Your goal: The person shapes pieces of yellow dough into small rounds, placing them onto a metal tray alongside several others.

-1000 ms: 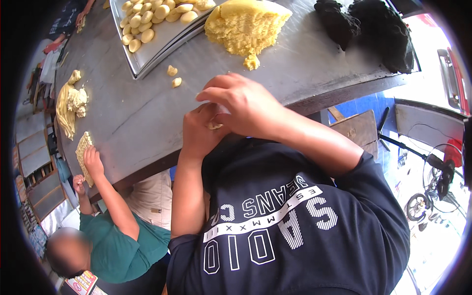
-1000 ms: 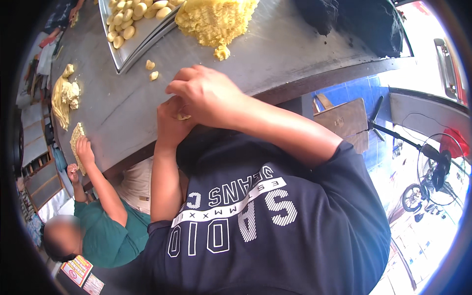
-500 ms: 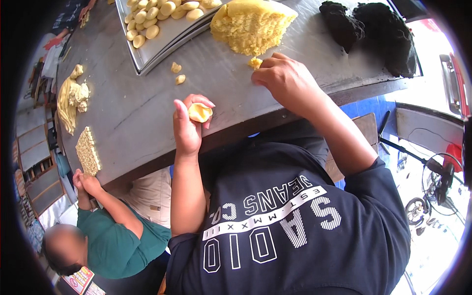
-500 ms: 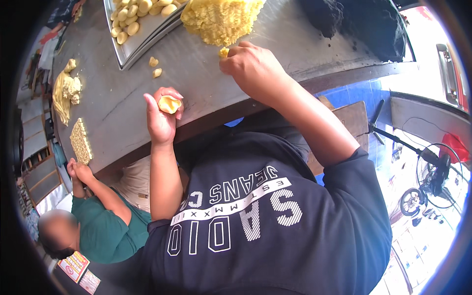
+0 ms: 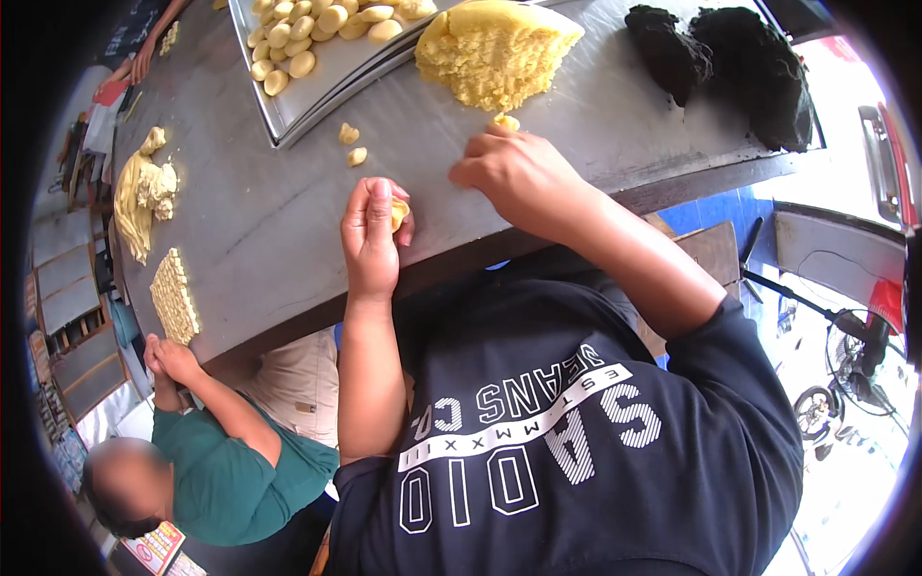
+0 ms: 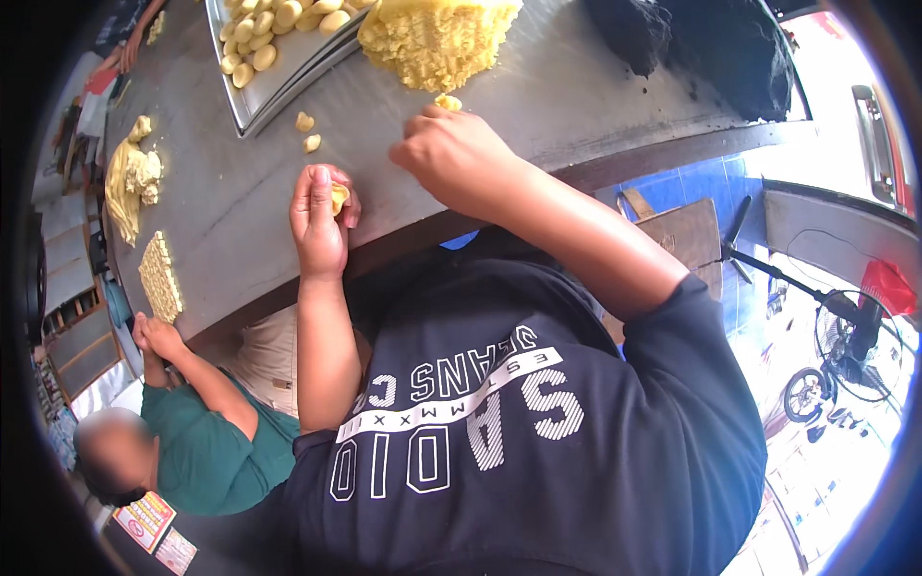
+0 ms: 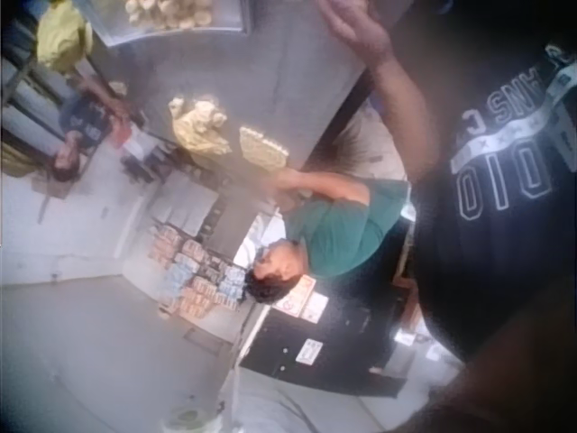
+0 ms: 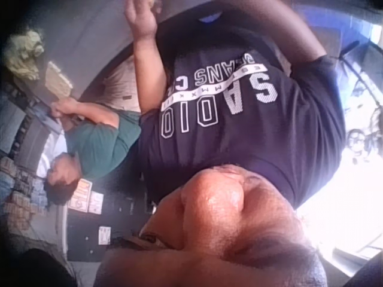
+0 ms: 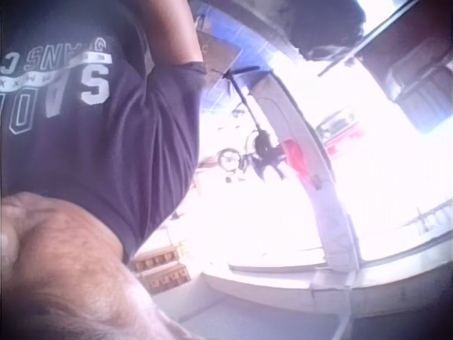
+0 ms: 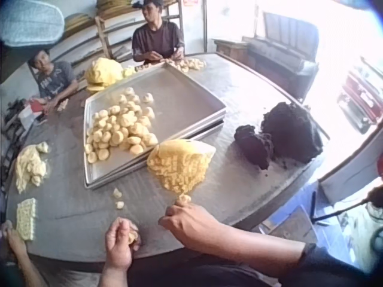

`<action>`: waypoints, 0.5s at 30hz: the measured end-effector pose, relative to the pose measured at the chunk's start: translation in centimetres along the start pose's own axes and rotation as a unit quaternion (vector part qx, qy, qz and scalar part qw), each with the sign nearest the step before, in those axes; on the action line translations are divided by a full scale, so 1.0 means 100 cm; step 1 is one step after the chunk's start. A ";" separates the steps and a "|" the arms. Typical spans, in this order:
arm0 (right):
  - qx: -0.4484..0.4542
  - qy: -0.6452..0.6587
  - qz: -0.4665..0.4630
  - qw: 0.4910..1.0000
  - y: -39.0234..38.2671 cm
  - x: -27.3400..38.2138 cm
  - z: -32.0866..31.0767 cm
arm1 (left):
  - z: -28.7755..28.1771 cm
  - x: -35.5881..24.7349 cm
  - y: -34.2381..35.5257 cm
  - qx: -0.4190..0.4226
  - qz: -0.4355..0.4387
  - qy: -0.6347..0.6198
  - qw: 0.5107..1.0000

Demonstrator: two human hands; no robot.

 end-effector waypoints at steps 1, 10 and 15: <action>-0.016 0.058 0.017 0.998 -0.009 -0.007 -0.005 | 0.004 -0.002 -0.002 0.002 -0.002 -0.012 1.000; -0.054 0.208 0.077 0.974 -0.014 -0.014 -0.029 | 0.018 0.002 -0.003 0.050 -0.051 0.014 0.997; -0.020 0.246 0.040 0.968 -0.011 0.025 -0.039 | 0.024 -0.006 -0.003 0.063 0.022 0.250 0.966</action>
Point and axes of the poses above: each hand's wrist, its own y-axis towards the middle knuckle, its own z-axis out of the palm, x = y × z, the point moved 9 cm from there along y, towards the middle knuckle, and after that the axes turned 5 degrees about z, right-handed, at the moved point
